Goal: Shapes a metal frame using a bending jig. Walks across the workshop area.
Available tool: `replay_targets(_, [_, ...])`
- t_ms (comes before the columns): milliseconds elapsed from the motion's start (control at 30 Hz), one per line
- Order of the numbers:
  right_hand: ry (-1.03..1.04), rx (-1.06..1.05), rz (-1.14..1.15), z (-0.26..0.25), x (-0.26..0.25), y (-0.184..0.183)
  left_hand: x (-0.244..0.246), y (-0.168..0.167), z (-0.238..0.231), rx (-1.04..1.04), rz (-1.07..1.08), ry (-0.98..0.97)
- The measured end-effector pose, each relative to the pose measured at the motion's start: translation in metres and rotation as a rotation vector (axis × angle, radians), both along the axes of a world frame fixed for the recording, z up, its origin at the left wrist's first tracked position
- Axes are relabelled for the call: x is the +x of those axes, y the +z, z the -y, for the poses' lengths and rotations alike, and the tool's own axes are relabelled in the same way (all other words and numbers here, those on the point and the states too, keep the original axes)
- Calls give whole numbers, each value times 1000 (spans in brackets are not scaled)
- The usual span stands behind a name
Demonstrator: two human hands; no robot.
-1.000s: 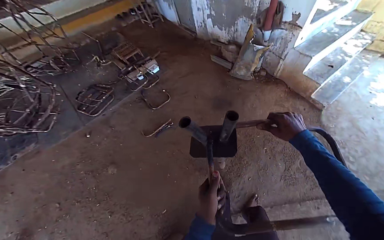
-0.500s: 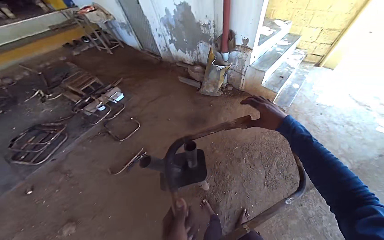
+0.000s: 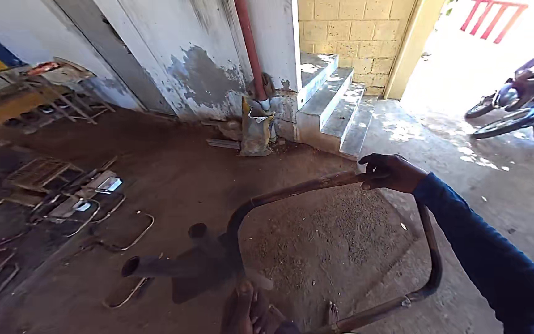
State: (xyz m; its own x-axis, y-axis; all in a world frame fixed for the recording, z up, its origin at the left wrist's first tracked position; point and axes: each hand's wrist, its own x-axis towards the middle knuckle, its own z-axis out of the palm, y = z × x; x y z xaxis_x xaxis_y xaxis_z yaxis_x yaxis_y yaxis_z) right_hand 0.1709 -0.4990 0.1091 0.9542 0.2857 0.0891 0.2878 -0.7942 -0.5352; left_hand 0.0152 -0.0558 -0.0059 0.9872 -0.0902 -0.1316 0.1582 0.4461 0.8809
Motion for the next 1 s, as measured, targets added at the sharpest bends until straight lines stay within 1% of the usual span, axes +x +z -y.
replay_targets(67, [-26,-63,190,-9,-12,5,-4,2,9,-34,-10,1])
replay_targets(133, [34,-122,353,-34,-16,12,-12,8,12,-64,5,7])
replay_targets(233, [217,-207,567,-84,-2,14,-24,21,5,-71,38,34])
replay_targets(333, [269,-331,689,-135,21,18,-31,28,-8,-82,-14,152])
replay_targets(400, [313,-363,678,-168,37,23,-34,29,-15,-98,-25,222])
replay_targets(467, [371,-363,610,-197,58,20,-34,28,-19,-100,-53,299])
replay_targets(567, [407,-421,450,-232,91,8,-23,23,-20,-85,-150,410])
replay_targets(633, [418,-433,381,-253,115,-4,-8,19,-26,-78,-198,450])
replay_targets(767, [512,-474,241,-289,154,-47,6,-1,-27,-141,-398,501])
replay_targets(833, [562,-509,165,-302,166,-76,3,-17,-21,-206,-490,513])
replay_targets(900, [600,-521,110,-305,168,-104,-4,-36,-13,-249,-538,532])
replay_targets(1000, [615,-511,48,-306,166,-123,-9,-56,-3,-274,-543,555])
